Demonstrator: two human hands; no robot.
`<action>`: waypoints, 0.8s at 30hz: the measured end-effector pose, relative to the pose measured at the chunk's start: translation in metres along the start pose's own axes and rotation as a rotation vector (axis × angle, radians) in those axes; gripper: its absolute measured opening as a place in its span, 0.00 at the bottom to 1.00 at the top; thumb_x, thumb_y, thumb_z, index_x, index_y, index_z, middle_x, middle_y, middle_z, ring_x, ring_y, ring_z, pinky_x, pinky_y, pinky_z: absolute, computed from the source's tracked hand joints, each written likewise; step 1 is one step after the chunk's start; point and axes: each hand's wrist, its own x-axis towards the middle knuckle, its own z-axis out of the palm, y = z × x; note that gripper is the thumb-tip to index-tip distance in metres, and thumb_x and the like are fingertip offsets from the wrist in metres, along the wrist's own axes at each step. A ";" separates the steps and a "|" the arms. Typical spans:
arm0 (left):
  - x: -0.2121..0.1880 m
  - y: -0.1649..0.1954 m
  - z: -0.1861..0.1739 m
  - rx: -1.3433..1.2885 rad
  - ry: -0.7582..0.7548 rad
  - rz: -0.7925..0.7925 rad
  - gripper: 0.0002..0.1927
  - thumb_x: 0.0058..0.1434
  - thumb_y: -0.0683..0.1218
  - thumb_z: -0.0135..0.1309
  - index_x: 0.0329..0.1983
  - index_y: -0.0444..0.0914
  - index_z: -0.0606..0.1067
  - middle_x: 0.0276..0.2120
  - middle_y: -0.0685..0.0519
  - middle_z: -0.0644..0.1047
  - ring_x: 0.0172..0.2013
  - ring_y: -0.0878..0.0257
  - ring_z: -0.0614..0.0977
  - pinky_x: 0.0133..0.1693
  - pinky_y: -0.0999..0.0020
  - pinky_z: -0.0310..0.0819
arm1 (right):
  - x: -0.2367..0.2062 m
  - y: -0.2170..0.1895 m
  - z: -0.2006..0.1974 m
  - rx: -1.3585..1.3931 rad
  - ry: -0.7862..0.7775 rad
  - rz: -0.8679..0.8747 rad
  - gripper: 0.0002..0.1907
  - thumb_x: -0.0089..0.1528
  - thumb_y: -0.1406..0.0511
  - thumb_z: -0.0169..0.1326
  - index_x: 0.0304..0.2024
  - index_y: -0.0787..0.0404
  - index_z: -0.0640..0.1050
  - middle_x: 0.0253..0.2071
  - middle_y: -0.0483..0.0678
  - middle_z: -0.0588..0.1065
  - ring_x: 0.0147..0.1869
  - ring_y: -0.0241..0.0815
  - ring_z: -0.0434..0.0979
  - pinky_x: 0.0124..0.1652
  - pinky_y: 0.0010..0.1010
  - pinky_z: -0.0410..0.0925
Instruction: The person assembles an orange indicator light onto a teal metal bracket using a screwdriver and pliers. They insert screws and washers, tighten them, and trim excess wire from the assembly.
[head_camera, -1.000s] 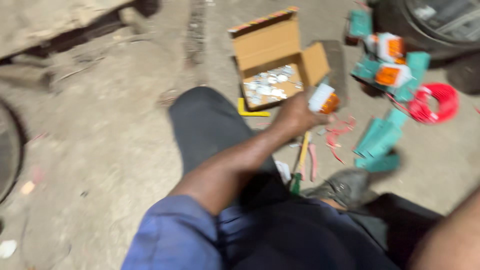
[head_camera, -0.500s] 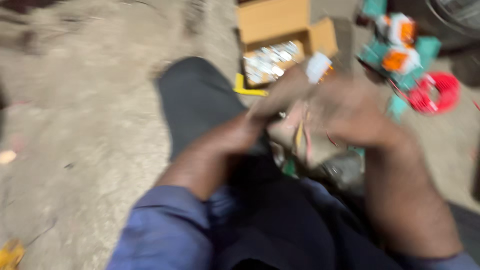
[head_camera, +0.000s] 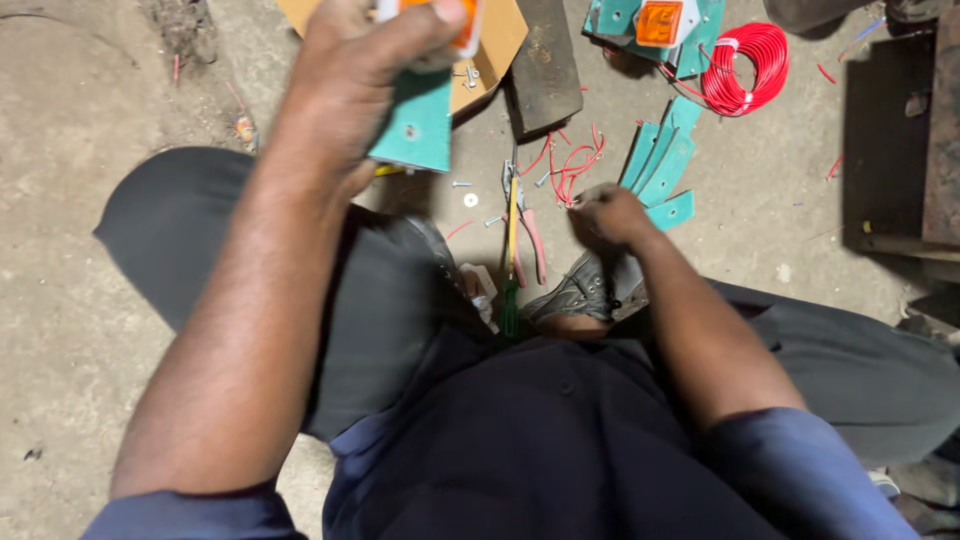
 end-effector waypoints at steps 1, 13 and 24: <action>0.001 -0.001 -0.006 0.014 0.013 0.004 0.18 0.64 0.48 0.67 0.47 0.31 0.76 0.37 0.51 0.80 0.36 0.66 0.82 0.42 0.69 0.80 | 0.001 -0.002 0.003 -0.019 -0.002 -0.084 0.09 0.62 0.63 0.62 0.40 0.62 0.81 0.35 0.49 0.80 0.35 0.38 0.77 0.36 0.29 0.70; 0.017 -0.095 0.039 0.400 -0.172 -0.227 0.31 0.48 0.50 0.68 0.54 0.36 0.73 0.42 0.48 0.82 0.42 0.60 0.83 0.45 0.65 0.78 | -0.061 -0.141 -0.014 1.319 -0.375 -0.277 0.35 0.59 0.52 0.63 0.61 0.64 0.69 0.52 0.52 0.78 0.54 0.43 0.81 0.54 0.35 0.75; 0.161 -0.164 -0.028 1.264 -0.026 -0.330 0.11 0.61 0.46 0.58 0.40 0.33 0.80 0.41 0.38 0.83 0.45 0.46 0.85 0.50 0.53 0.77 | -0.057 -0.098 -0.010 1.075 -0.054 -0.098 0.27 0.58 0.72 0.63 0.58 0.72 0.70 0.46 0.54 0.77 0.47 0.44 0.79 0.49 0.36 0.74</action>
